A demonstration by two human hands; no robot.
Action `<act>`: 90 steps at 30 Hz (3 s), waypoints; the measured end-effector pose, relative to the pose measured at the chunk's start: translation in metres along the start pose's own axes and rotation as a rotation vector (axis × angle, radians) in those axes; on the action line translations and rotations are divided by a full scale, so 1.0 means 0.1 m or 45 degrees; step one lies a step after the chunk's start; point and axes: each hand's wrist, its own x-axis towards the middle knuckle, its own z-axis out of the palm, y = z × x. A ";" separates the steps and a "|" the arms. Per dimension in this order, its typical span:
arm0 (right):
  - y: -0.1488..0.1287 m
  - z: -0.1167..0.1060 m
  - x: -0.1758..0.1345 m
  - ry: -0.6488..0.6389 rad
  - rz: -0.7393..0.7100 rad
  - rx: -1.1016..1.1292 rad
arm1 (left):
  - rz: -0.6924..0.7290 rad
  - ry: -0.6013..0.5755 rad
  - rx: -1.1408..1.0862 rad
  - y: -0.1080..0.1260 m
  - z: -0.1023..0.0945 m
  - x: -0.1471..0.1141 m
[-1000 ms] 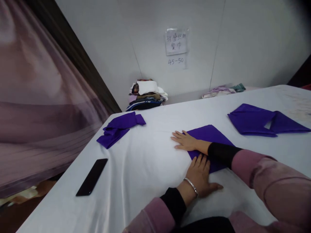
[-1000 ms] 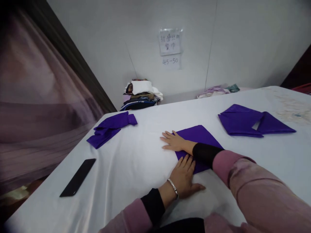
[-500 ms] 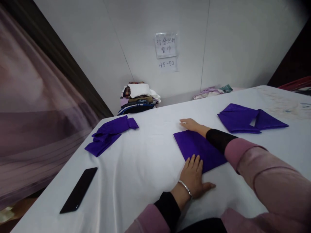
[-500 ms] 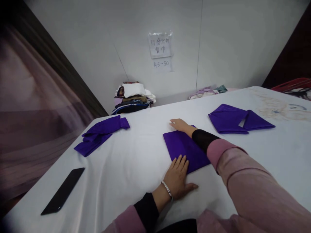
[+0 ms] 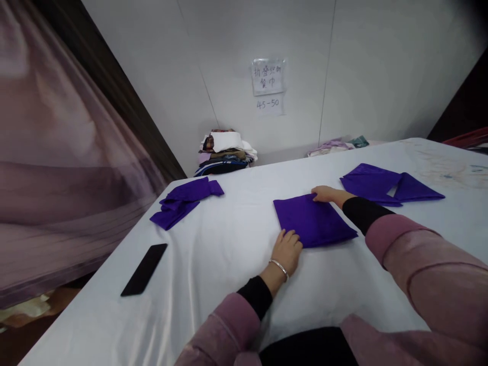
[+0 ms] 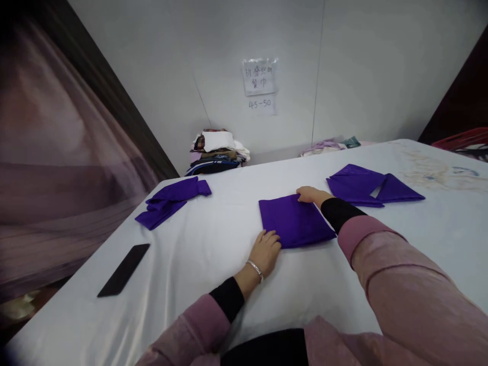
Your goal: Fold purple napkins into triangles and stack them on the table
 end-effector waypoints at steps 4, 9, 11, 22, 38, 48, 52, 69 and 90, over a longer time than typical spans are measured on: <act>-0.04 0.07 -0.29 -0.143 0.107 0.075 | -0.197 -0.005 0.082 -0.61 -0.21 -0.11; -0.04 0.30 -0.85 -0.320 0.158 0.173 | -0.439 0.035 -0.055 -1.03 -0.32 -0.35; -0.04 0.32 -0.99 -0.221 0.153 0.076 | -0.498 0.094 -0.104 -0.97 -0.29 -0.40; -1.62 0.51 -0.62 0.242 -0.753 0.203 | -0.612 0.035 -0.049 -0.49 -0.09 -0.14; -0.88 0.67 -0.05 0.285 -0.292 0.054 | -0.672 -0.195 0.064 -0.49 -0.03 -0.15; -0.78 0.64 -0.41 0.460 -0.136 0.013 | -0.665 -0.167 -0.025 -0.51 -0.05 -0.13; -1.12 0.82 -0.95 0.452 -0.497 0.061 | -0.625 -0.050 -0.010 -0.34 -0.10 -0.19; -0.66 0.93 -1.74 0.572 -0.408 0.331 | -0.411 0.008 -0.182 0.00 -0.19 -0.36; -0.61 0.90 -2.11 0.000 -0.088 0.879 | -0.204 -0.091 0.039 -0.35 -0.49 -0.77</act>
